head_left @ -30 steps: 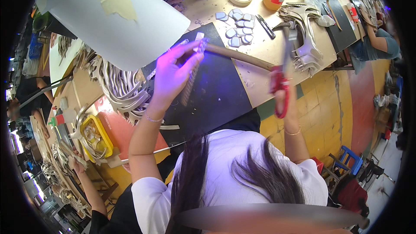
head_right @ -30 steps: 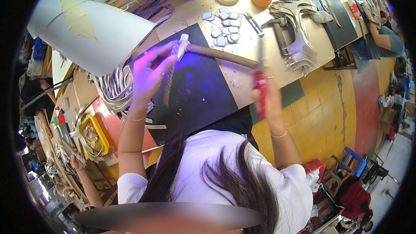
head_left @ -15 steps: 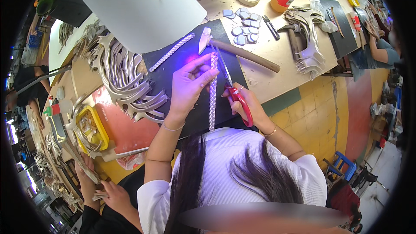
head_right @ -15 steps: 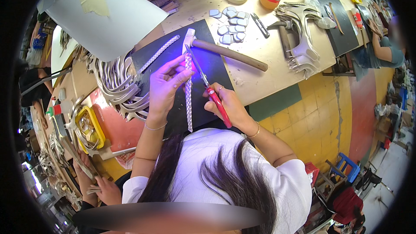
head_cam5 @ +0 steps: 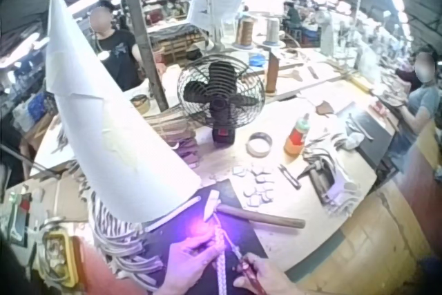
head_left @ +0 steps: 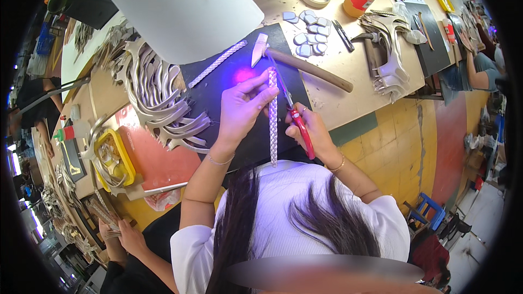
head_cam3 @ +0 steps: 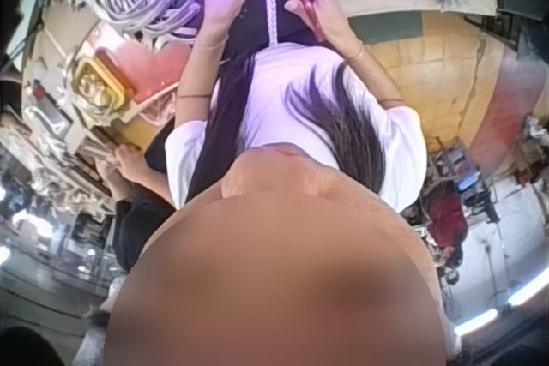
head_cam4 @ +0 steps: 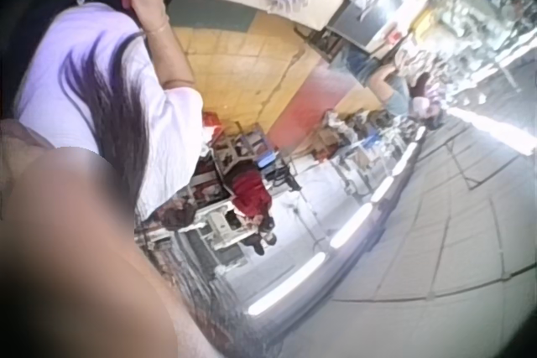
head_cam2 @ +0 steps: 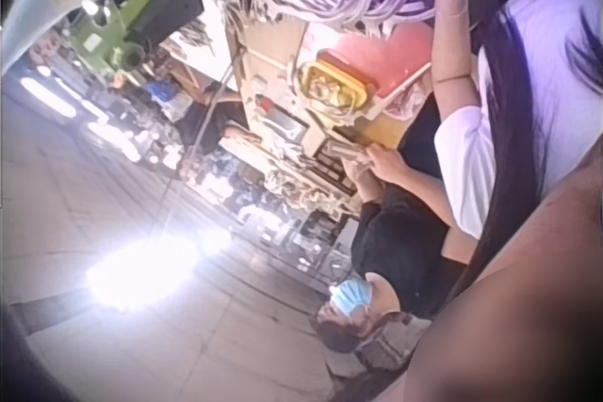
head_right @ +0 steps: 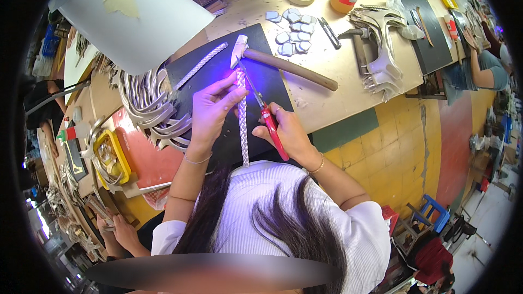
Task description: The person assembles decorative components by hand, using a hammer to tap small pieces into place and scissors to trim a braided cord. They repeatedly position and secure small parts on a work surface under a focused light.
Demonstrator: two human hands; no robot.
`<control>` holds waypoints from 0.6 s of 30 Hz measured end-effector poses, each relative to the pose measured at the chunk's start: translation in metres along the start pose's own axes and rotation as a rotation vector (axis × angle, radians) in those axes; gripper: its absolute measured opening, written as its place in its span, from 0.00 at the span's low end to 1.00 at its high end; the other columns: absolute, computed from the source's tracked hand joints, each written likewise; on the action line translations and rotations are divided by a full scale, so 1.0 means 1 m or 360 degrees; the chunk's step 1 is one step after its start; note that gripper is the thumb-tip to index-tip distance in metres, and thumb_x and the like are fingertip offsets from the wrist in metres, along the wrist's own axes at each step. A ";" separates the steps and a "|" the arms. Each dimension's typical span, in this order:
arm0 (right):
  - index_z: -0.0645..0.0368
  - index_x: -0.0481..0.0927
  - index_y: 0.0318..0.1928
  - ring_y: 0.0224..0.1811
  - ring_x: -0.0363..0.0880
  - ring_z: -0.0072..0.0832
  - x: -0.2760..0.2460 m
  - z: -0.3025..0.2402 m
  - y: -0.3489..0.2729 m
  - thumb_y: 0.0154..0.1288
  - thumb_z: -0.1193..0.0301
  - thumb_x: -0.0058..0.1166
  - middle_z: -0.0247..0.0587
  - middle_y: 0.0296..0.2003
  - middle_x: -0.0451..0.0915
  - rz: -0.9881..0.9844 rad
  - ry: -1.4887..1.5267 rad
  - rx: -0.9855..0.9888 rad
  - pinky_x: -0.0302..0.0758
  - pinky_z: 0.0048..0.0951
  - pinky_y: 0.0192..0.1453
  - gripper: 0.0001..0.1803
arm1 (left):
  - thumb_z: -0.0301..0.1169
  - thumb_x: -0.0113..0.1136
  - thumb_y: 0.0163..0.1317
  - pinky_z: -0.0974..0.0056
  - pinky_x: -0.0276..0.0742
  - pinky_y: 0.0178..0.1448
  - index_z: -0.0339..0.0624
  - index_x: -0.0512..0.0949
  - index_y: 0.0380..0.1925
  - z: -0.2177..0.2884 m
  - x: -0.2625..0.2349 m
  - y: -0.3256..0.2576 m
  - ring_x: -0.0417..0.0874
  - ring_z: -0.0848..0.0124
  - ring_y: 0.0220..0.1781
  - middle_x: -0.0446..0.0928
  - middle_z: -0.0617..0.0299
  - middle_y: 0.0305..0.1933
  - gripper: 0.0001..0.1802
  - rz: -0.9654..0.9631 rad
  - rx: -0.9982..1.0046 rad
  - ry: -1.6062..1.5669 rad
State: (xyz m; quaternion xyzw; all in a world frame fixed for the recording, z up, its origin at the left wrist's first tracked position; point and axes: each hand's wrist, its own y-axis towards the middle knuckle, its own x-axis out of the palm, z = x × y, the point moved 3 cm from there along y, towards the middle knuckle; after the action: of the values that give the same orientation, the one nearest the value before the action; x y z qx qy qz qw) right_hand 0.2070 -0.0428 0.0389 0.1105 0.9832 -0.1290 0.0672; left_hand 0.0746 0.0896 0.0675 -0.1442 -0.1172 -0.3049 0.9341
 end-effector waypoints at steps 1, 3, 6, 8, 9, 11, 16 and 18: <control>0.62 0.74 0.36 0.26 0.66 0.25 0.001 0.001 0.000 0.55 0.34 0.66 0.37 0.21 0.68 -0.0010 -0.0031 0.0033 0.67 0.33 0.31 0.39 | 0.26 0.70 0.64 0.71 0.79 0.33 0.31 0.79 0.58 -0.001 0.000 0.000 0.82 0.76 0.33 0.85 0.59 0.39 0.23 0.0018 -0.0013 0.0009; 0.61 0.72 0.34 0.26 0.65 0.24 0.002 0.004 -0.001 0.56 0.35 0.66 0.35 0.21 0.66 -0.0001 -0.0037 0.0084 0.66 0.34 0.30 0.37 | 0.26 0.69 0.64 0.72 0.79 0.33 0.31 0.79 0.58 -0.003 0.001 0.000 0.82 0.77 0.33 0.85 0.59 0.40 0.23 0.0010 -0.0022 0.0043; 0.60 0.72 0.33 0.26 0.63 0.21 0.002 0.008 -0.005 0.60 0.39 0.66 0.30 0.22 0.65 0.0065 0.0021 0.0152 0.64 0.32 0.30 0.34 | 0.29 0.69 0.64 0.72 0.78 0.32 0.34 0.81 0.58 -0.010 0.002 0.000 0.80 0.80 0.31 0.84 0.63 0.36 0.22 0.0055 -0.0038 0.0165; 0.58 0.75 0.36 0.24 0.64 0.17 0.005 0.012 -0.007 0.65 0.44 0.65 0.23 0.22 0.65 0.0058 0.0144 0.0233 0.64 0.27 0.27 0.27 | 0.32 0.70 0.64 0.72 0.76 0.32 0.36 0.82 0.56 -0.011 -0.002 0.001 0.78 0.82 0.29 0.84 0.65 0.33 0.21 0.0074 -0.0038 0.0399; 0.57 0.77 0.40 0.20 0.66 0.15 0.006 0.016 -0.007 0.66 0.47 0.64 0.23 0.21 0.66 0.0069 0.0129 0.0377 0.64 0.24 0.21 0.25 | 0.34 0.70 0.63 0.71 0.76 0.32 0.37 0.83 0.55 -0.011 -0.005 0.002 0.77 0.82 0.29 0.84 0.65 0.33 0.21 0.0062 -0.0016 0.0554; 0.57 0.76 0.41 0.14 0.68 0.15 0.007 0.021 -0.007 0.67 0.50 0.60 0.22 0.19 0.65 0.0075 0.0227 0.0396 0.64 0.21 0.15 0.22 | 0.34 0.70 0.62 0.70 0.75 0.32 0.37 0.84 0.54 -0.011 -0.003 0.002 0.76 0.82 0.28 0.84 0.65 0.31 0.21 0.0074 0.0093 0.0455; 0.54 0.68 0.30 0.11 0.62 0.16 0.008 0.030 -0.002 0.74 0.37 0.43 0.26 0.15 0.64 0.0015 0.0290 0.0167 0.57 0.20 0.14 0.32 | 0.29 0.69 0.63 0.73 0.77 0.38 0.37 0.82 0.57 -0.013 -0.002 0.001 0.79 0.83 0.34 0.85 0.66 0.38 0.22 0.0053 0.0203 0.0146; 0.56 0.68 0.31 0.11 0.60 0.17 0.008 0.032 0.000 0.74 0.35 0.40 0.27 0.15 0.62 0.0013 0.0307 0.0050 0.56 0.20 0.13 0.34 | 0.31 0.70 0.63 0.72 0.75 0.40 0.37 0.81 0.58 -0.016 -0.004 -0.001 0.77 0.83 0.34 0.83 0.67 0.35 0.24 0.0060 0.0158 0.0096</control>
State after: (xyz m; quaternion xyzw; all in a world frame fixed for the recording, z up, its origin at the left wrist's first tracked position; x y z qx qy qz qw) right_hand 0.2028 -0.0496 0.0075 0.1276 0.9825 -0.1328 -0.0289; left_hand 0.0728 0.0860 0.0514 -0.0904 -0.1011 -0.2852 0.9488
